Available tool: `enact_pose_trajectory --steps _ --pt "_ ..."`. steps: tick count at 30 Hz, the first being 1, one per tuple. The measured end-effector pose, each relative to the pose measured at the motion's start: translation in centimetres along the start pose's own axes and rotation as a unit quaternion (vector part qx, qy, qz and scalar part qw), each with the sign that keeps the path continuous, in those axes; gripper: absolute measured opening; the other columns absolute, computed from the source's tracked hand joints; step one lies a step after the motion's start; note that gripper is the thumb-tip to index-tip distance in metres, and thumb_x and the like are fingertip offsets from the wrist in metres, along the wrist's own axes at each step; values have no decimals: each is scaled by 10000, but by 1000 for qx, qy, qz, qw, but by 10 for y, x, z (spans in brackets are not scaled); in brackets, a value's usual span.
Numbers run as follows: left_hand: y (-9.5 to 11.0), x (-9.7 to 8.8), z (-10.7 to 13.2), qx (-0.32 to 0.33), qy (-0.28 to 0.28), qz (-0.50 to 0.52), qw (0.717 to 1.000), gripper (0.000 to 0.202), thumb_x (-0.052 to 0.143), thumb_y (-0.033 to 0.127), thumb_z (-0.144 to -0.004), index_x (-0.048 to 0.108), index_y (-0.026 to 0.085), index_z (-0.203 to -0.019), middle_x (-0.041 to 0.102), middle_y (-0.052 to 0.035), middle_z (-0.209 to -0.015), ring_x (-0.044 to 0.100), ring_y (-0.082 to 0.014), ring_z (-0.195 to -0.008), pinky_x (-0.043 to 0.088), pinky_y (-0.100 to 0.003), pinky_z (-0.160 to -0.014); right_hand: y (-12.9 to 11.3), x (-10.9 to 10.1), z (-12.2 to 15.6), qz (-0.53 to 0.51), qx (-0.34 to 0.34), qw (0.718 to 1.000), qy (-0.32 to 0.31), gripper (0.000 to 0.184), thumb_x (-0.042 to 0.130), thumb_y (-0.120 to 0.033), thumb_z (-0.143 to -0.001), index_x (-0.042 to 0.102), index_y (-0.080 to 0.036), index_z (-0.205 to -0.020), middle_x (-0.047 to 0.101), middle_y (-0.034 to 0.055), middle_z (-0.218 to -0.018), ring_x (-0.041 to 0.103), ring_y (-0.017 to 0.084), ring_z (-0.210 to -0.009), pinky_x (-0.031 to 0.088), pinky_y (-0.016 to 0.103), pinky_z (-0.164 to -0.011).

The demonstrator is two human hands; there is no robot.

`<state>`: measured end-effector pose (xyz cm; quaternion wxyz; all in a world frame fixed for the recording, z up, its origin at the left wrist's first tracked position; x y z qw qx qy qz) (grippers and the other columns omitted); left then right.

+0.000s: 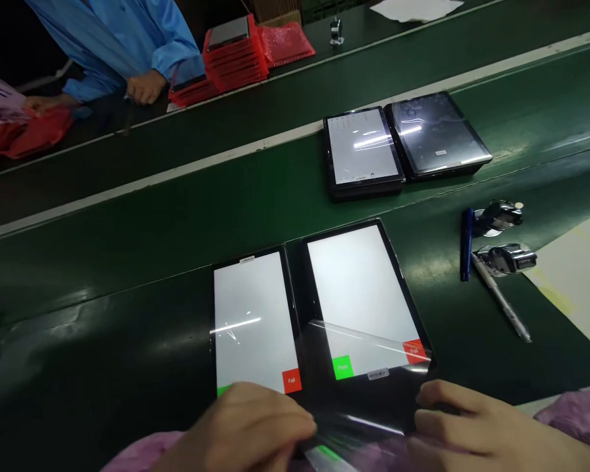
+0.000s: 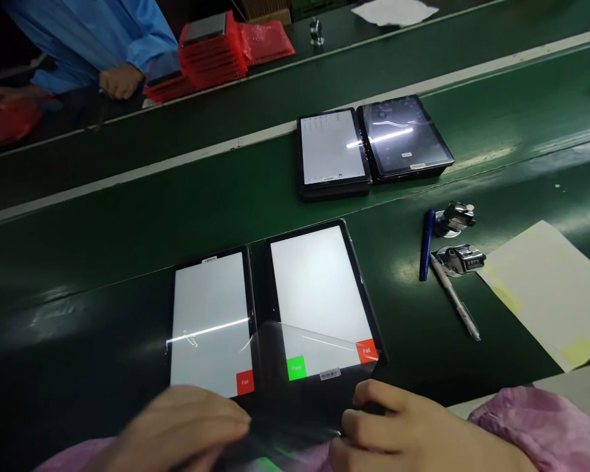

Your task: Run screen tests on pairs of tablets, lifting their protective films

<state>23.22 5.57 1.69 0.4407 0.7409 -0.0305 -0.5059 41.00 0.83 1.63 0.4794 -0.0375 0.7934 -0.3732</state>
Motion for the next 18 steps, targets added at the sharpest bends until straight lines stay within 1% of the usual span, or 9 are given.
enact_pose_trajectory --steps 3,5,6,8,10,12,14,16,18 --pt "-32 -42 -3 -39 65 -61 995 367 593 161 -897 794 402 -1089 837 40 -960 816 -209 -868 686 -369 -896 -2 1 6 130 0 990 59 517 236 -169 -1147 745 -183 -1057 769 20 -1053 648 152 -966 450 341 -1107" --pt "-53 -62 -13 -62 104 -80 989 274 629 233 -869 828 413 -928 823 19 -885 801 -238 -863 639 -497 -1017 1 -3 8 187 14 979 82 525 244 -67 -1108 754 -158 -1023 758 19 -1001 627 150 -914 461 359 -1068" --pt "-62 -69 -20 -78 121 -83 986 222 647 284 -847 830 409 -838 793 12 -786 777 -235 -790 611 -529 -1052 3 -5 8 210 19 974 82 506 268 -45 -1090 758 -151 -1024 747 22 -969 618 155 -896 476 369 -1022" --pt "-85 -76 -41 -134 132 -69 980 190 654 426 -803 812 391 -703 675 14 -587 674 -214 -612 566 -553 -1091 7 -12 6 250 24 965 78 446 333 -36 -1065 764 -146 -1033 718 33 -915 610 168 -890 490 389 -935" --pt "-108 -70 -63 -208 108 -29 972 317 602 582 -790 812 359 -707 651 22 -552 619 -210 -570 496 -562 -1153 11 -19 1 279 13 958 73 387 399 -38 -1051 766 -144 -988 696 43 -886 602 177 -884 485 397 -887" --pt "-122 -52 -85 -249 60 17 966 481 533 675 -807 837 311 -888 783 10 -771 698 -239 -727 375 -566 -1242 18 -26 -6 284 -7 956 69 363 442 -35 -1044 747 -146 -881 673 34 -840 568 170 -807 478 392 -822" --pt "-126 -38 -106 -247 22 29 968 617 483 692 -839 806 256 -1132 808 -16 -1156 735 -277 -965 280 -570 -1284 35 -33 -17 264 -22 962 59 352 467 -54 -1053 729 -151 -839 625 14 -766 516 165 -728 452 373 -726" --pt "-128 -28 -120 -231 -14 18 973 674 444 669 -882 729 231 -1308 730 -28 -1373 711 -300 -1125 290 -561 -1276 64 -44 -33 190 -18 979 71 296 526 -117 -1061 738 -165 -860 595 8 -742 502 161 -706 427 347 -672" --pt "-135 -33 -120 -234 -18 -7 972 653 407 626 -932 683 237 -1378 721 -32 -1394 690 -299 -1197 388 -513 -1228 108 -63 -50 52 24 991 124 209 650 -229 -1021 754 -204 -842 623 23 -797 547 161 -739 449 325 -689"
Point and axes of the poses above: each hand's wrist, its own z-axis away from the middle knuckle, its own x-axis out of the palm, y = z × x, the point moved 10 cm from there along -z, towards the middle knuckle
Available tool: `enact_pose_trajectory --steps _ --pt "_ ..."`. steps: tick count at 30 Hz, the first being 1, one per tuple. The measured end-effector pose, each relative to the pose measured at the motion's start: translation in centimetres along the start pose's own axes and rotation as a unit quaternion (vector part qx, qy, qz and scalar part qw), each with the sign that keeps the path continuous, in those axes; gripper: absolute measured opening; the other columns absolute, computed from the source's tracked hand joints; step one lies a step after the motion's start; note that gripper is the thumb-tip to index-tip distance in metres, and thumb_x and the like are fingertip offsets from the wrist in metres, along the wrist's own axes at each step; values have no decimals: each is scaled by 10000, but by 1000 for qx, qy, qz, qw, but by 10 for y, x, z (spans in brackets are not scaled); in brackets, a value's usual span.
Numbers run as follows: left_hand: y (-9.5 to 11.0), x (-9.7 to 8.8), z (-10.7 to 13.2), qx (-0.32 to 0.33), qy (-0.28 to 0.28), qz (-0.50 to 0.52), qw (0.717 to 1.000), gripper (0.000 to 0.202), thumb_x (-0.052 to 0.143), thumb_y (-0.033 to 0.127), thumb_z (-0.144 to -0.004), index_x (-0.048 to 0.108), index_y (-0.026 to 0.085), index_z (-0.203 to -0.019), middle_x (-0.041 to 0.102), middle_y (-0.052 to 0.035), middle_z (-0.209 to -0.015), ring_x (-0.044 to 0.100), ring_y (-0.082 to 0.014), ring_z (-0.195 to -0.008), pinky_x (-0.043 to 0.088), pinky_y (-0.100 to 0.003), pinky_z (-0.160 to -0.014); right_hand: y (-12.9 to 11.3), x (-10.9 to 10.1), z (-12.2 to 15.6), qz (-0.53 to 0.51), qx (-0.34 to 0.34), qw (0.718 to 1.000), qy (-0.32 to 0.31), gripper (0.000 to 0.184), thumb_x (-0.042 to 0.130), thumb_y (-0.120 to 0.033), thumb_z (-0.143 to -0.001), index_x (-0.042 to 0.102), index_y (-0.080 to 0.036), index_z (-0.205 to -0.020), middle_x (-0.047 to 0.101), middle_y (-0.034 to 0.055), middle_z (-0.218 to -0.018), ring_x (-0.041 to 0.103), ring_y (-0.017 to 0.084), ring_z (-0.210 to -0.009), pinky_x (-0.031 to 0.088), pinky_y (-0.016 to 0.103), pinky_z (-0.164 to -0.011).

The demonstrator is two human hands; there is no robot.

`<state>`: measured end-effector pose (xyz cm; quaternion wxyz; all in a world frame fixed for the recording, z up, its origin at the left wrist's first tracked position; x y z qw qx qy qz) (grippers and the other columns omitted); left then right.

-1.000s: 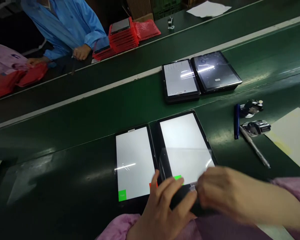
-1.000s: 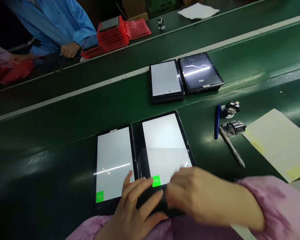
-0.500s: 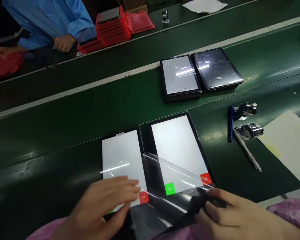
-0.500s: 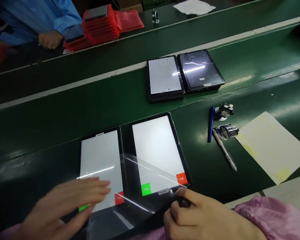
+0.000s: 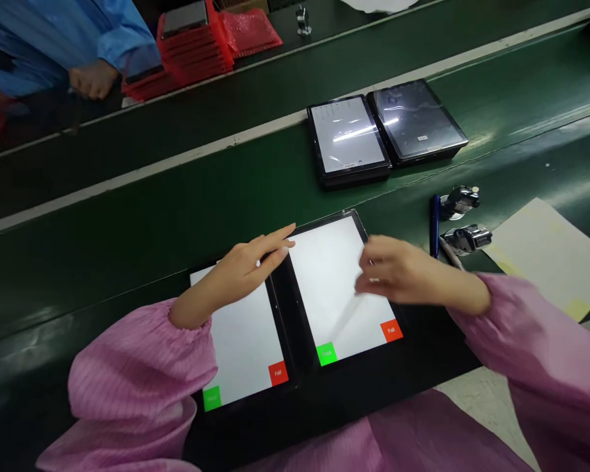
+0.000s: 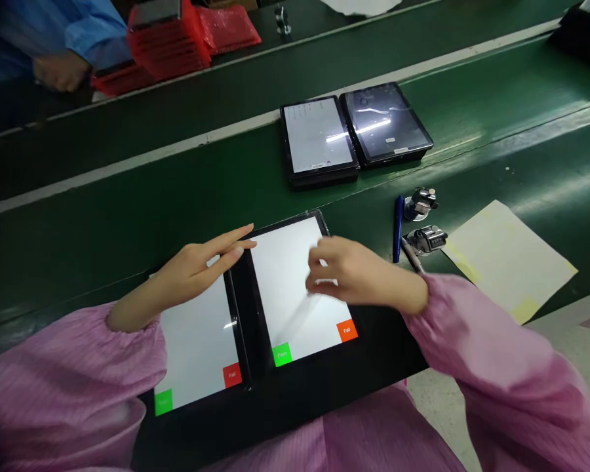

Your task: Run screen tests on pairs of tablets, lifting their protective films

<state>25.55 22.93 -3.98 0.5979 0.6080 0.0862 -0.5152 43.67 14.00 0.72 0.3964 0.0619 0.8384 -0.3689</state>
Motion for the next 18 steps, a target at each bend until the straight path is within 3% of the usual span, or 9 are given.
enact_pose_trajectory --steps 2,5,7,9,13,18 --pt "-22 -21 8 -40 53 -33 997 610 382 582 -967 687 238 -1369 735 -49 -1364 671 -302 -1249 476 -463 -1158 54 -7 -18 -92 87 990 66 143 767 -314 -920 761 -233 -801 657 41 -876 610 183 -813 489 332 -741" --pt "-76 -59 41 -156 159 -78 972 563 394 553 -968 722 227 -1289 723 -83 -1377 652 -338 -1294 513 -475 -1126 114 -16 -31 -113 160 964 178 180 756 -380 -879 728 -212 -824 673 59 -929 619 191 -793 505 349 -730" --pt "-110 -69 66 -215 179 -83 956 574 393 560 -958 722 207 -1268 728 -117 -1356 650 -369 -1304 517 -514 -1122 141 -17 -30 -135 196 941 239 230 711 -421 -894 687 -200 -832 670 51 -878 613 179 -745 508 341 -696" --pt "-130 -71 83 -232 180 -83 952 625 354 567 -950 705 174 -1287 722 -151 -1356 648 -379 -1311 520 -527 -1119 156 -11 -27 -169 220 922 269 265 695 -453 -897 650 -201 -828 665 35 -810 618 171 -712 516 327 -673" --pt "-135 -66 88 -219 173 -93 956 687 259 534 -950 659 134 -1340 694 -178 -1389 632 -360 -1330 506 -513 -1132 163 6 -22 -226 249 899 282 300 752 -469 -866 601 -213 -823 669 9 -725 648 167 -679 523 305 -648" --pt "-100 -52 53 -147 138 -105 974 579 418 537 -927 711 187 -1283 658 -143 -1442 566 -359 -1375 471 -502 -1151 163 11 -17 -245 277 881 296 291 812 -388 -832 577 -218 -808 689 7 -711 662 164 -680 485 285 -636"
Point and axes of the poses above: each hand's wrist, its own z-axis away from the middle knuckle, its own x-axis out of the palm, y = z × x, the point moved 10 cm from there along -z, towards the middle knuckle
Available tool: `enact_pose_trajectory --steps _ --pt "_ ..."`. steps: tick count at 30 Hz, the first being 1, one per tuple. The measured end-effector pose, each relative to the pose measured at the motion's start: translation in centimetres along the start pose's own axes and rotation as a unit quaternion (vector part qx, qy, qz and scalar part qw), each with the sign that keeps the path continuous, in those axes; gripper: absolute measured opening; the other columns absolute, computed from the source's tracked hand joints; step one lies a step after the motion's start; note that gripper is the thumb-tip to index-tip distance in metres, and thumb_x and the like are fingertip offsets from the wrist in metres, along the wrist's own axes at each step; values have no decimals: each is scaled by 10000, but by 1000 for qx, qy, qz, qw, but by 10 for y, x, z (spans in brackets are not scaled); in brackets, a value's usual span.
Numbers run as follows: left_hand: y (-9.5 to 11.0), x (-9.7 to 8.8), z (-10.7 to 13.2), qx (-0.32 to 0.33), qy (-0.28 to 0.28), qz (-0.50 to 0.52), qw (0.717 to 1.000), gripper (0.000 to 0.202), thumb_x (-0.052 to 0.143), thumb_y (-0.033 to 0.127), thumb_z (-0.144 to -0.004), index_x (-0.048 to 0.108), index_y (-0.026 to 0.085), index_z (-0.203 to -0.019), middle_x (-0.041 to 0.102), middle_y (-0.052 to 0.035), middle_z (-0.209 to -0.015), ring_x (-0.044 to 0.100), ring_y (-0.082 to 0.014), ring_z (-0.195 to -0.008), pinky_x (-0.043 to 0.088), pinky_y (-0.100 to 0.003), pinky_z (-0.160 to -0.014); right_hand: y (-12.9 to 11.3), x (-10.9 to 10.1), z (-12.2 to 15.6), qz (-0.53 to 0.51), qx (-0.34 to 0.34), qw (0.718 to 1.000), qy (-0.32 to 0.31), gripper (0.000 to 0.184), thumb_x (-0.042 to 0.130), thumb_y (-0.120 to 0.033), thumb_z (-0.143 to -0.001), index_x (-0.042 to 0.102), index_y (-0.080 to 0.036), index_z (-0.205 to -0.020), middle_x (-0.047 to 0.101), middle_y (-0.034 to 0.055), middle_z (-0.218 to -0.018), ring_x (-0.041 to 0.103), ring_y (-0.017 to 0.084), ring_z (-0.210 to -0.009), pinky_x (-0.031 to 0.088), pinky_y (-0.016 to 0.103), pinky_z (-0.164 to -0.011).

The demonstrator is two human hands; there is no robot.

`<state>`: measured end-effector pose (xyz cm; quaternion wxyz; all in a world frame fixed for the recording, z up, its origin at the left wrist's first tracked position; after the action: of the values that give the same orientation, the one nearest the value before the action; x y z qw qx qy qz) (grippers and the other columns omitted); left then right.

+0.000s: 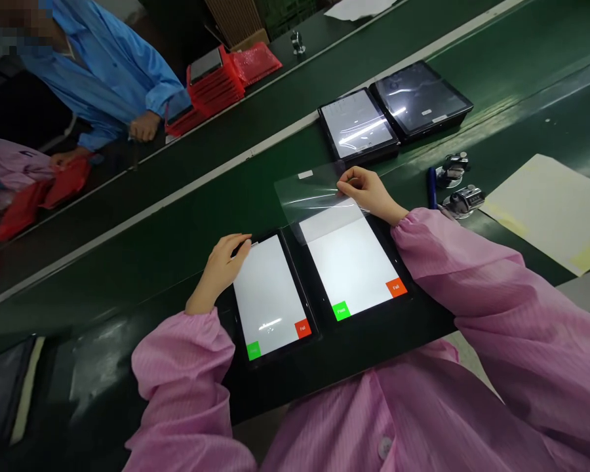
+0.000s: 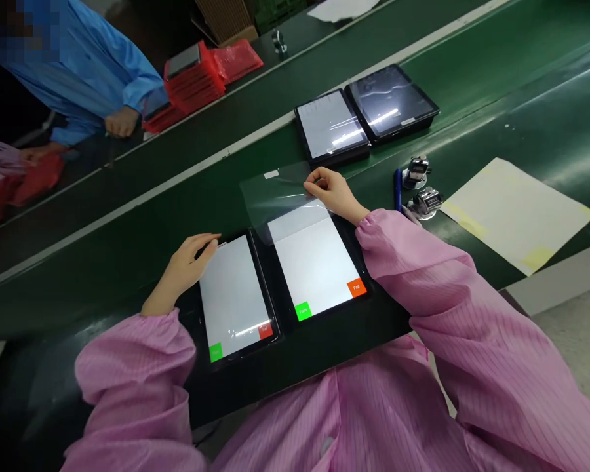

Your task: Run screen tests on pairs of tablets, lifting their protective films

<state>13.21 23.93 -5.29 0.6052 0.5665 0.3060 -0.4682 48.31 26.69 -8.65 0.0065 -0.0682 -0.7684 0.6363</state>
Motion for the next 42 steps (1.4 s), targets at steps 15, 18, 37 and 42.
enact_pose_trajectory --steps 15,18,37,42 --pt "52 17 -16 88 0 8 996 269 577 355 -957 809 307 -1087 754 -59 -1282 659 -303 -1245 357 -638 -1217 17 -48 6 -65 31 983 167 457 791 -595 -781 494 -267 -899 602 -13 -774 635 175 -651 434 257 -457" --pt "53 19 -18 103 0 7 995 278 556 342 -976 811 318 -1084 756 -59 -1284 645 -311 -1293 323 -685 -1225 16 -51 11 -73 35 980 182 511 792 -647 -752 478 -274 -907 610 -19 -800 648 178 -644 496 280 -467" --pt "18 13 213 251 91 -67 961 117 739 215 -929 689 247 -828 662 43 -789 659 -136 -768 457 -535 -1213 -36 -52 22 26 58 967 247 714 934 -785 -388 513 -297 -695 601 11 -644 601 198 -577 431 433 -564" --pt "27 -16 182 289 155 -100 939 188 597 200 -1014 676 245 -850 673 16 -786 653 -150 -788 529 -428 -1097 -81 -51 60 136 7 950 282 750 760 -1003 -419 542 -319 -636 597 75 -694 664 297 -728 473 586 -676"
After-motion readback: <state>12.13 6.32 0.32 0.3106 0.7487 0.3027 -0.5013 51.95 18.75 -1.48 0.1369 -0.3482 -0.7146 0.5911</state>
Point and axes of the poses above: each hand's wrist, its own z-axis away from the middle knuckle, its own x-axis out of the palm, y = z × x, the point moved 10 cm from there along -z, towards the middle knuckle
